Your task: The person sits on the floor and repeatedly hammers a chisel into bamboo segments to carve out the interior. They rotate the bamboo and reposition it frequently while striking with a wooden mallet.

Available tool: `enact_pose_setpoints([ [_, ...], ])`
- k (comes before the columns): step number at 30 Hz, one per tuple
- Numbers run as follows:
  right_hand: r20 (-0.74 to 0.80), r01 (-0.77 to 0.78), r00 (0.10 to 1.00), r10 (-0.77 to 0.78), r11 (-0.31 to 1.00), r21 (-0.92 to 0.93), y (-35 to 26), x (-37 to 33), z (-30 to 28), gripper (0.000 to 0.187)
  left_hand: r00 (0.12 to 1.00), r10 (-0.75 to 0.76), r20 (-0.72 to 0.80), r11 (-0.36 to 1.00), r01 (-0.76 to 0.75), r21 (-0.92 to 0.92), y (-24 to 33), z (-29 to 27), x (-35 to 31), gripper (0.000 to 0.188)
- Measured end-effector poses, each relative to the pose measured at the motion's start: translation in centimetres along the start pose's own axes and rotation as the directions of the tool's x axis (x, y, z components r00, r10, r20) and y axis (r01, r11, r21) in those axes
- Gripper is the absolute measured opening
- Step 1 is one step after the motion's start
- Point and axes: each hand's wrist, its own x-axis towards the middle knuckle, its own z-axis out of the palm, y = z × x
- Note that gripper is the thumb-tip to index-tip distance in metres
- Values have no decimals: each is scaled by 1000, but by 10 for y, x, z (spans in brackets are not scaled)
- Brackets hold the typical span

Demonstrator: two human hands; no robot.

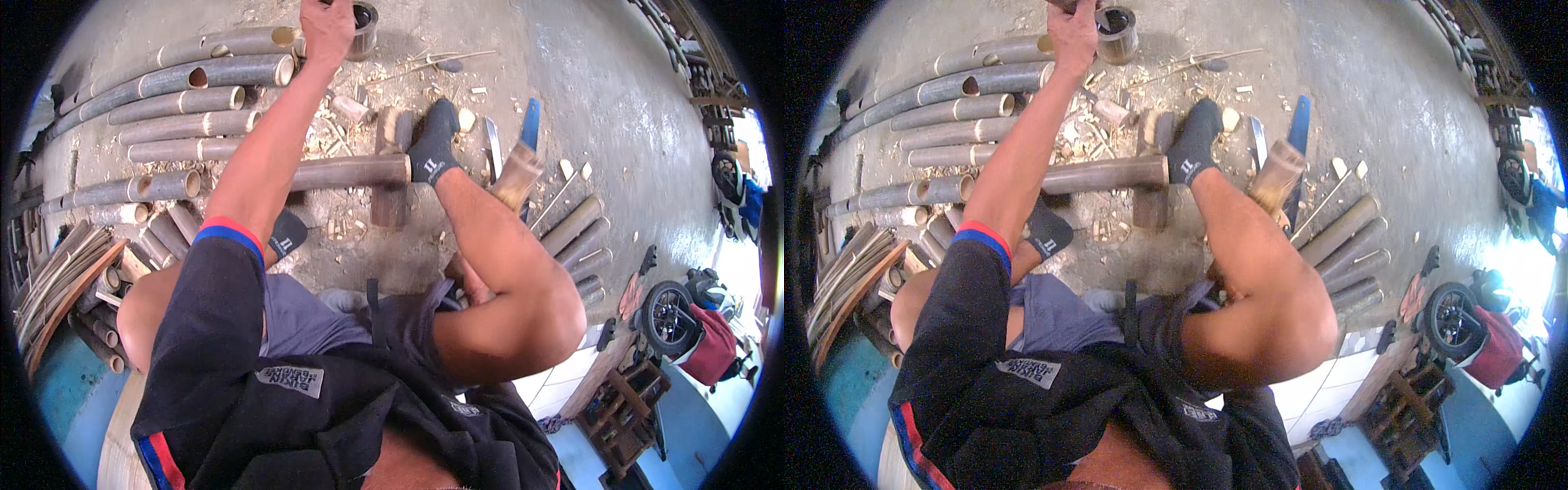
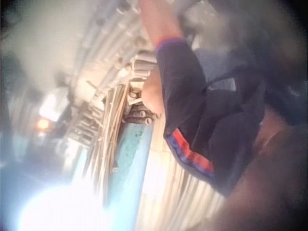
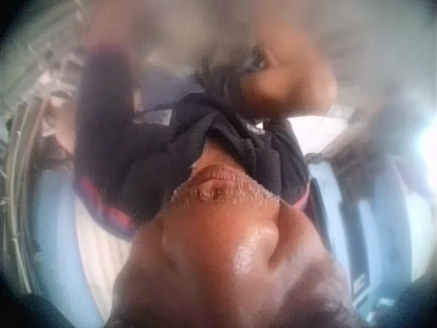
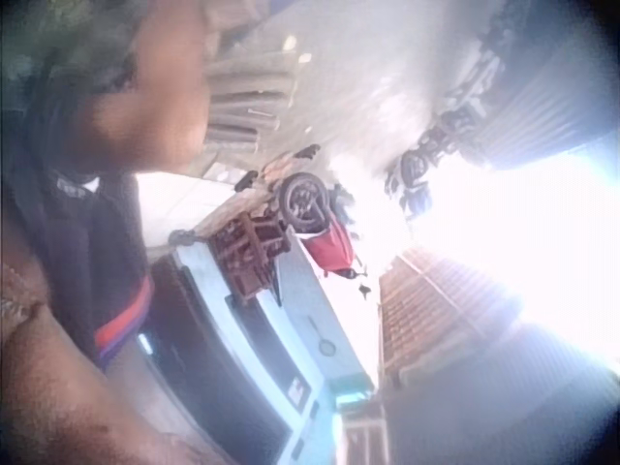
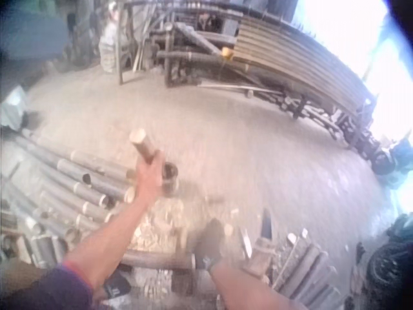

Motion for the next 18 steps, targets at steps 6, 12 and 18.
enact_pose_setpoints([
  [6,-295,-10,955,33,997,78,21,14,-73,100,942,187,280,982,-191,-13,6,25,-147,50],
  [12,-722,217,691,18,948,231,-44,-13,-247,109,769,176,614,866,-418,276,-21,32,-272,60],
  [18,-505,395,858,-91,745,537,-74,-55,-199,82,781,113,614,874,-373,313,-49,36,-276,50],
])
